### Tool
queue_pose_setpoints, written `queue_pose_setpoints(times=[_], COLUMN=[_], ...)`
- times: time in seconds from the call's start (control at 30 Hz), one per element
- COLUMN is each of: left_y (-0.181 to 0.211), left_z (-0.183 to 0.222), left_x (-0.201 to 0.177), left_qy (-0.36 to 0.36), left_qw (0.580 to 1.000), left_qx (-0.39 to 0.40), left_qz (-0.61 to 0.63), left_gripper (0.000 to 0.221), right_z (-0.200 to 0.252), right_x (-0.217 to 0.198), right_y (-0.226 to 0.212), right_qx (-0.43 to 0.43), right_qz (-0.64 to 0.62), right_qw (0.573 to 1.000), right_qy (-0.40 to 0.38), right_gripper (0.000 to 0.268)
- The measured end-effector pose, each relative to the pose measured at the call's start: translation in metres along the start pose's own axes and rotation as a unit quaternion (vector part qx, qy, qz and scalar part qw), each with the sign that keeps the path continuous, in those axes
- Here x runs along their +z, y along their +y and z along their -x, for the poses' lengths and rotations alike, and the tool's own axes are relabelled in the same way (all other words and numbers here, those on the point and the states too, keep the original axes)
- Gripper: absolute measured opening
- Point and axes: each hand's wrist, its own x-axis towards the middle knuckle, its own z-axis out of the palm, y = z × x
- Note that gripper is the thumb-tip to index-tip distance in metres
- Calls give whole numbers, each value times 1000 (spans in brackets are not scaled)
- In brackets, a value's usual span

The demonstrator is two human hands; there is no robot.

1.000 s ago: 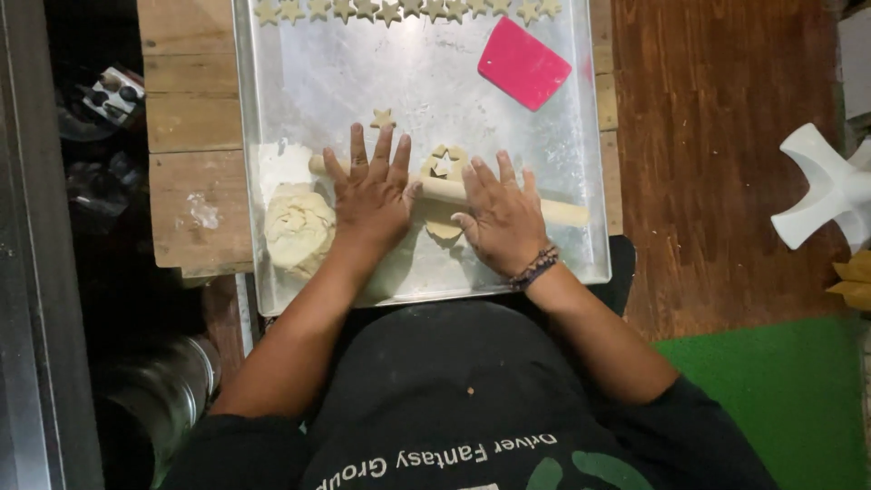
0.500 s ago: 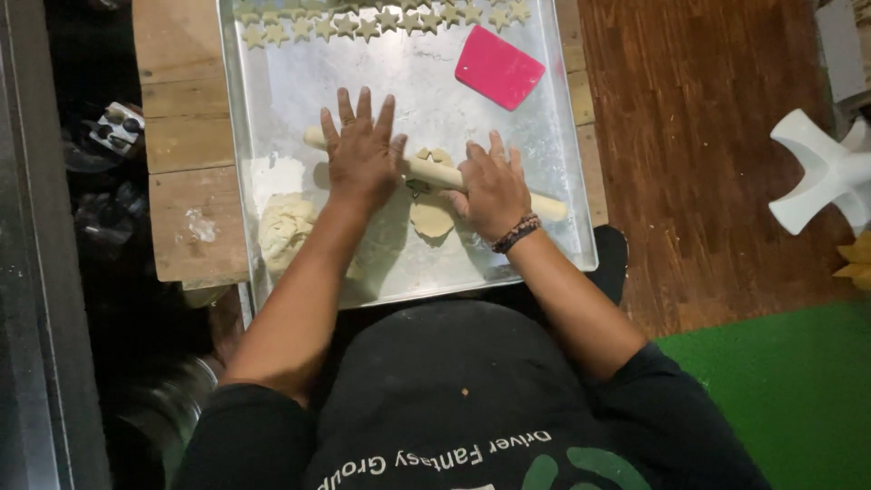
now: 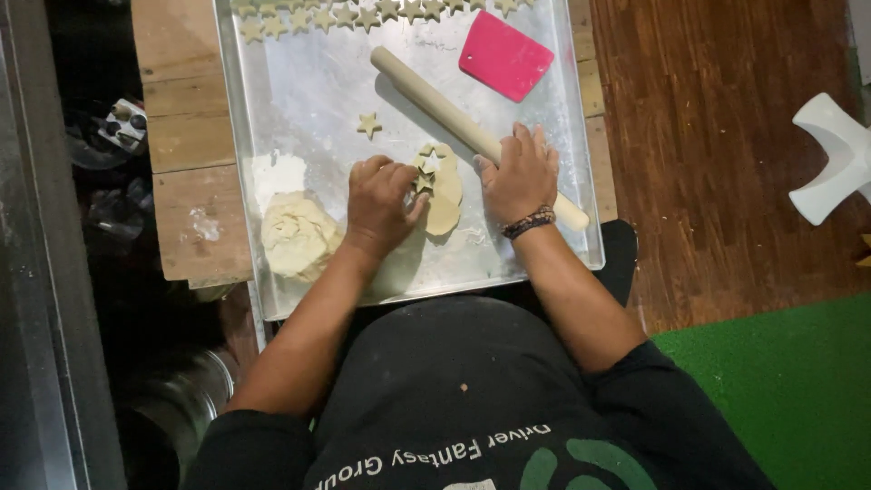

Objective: Rolling out dough and using a star-shaped cutter to create multiple small star pieces on a baking tray.

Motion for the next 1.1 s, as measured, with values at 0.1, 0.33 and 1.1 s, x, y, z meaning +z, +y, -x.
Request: queue_pose_setpoints(times=[0.1,0.33,1.1], left_y=[7,4,-49], left_z=[-5,-11,-18], left_x=[-7,-1,-26], left_qy=[27,12,12], left_qw=[999,1000,957], left_qx=[20,21,-240], left_qz=[1,-9,163], left_gripper=[39,41,21], right_z=[2,0,1], right_x=[-6,-12,-10], right_y=[-7,-10,-10], right_qx=[11,20,16], right_qz=[7,19,12], right_qw=[1000,999,1000], right_qy=[4,-23,-21], right_gripper=[44,42,43])
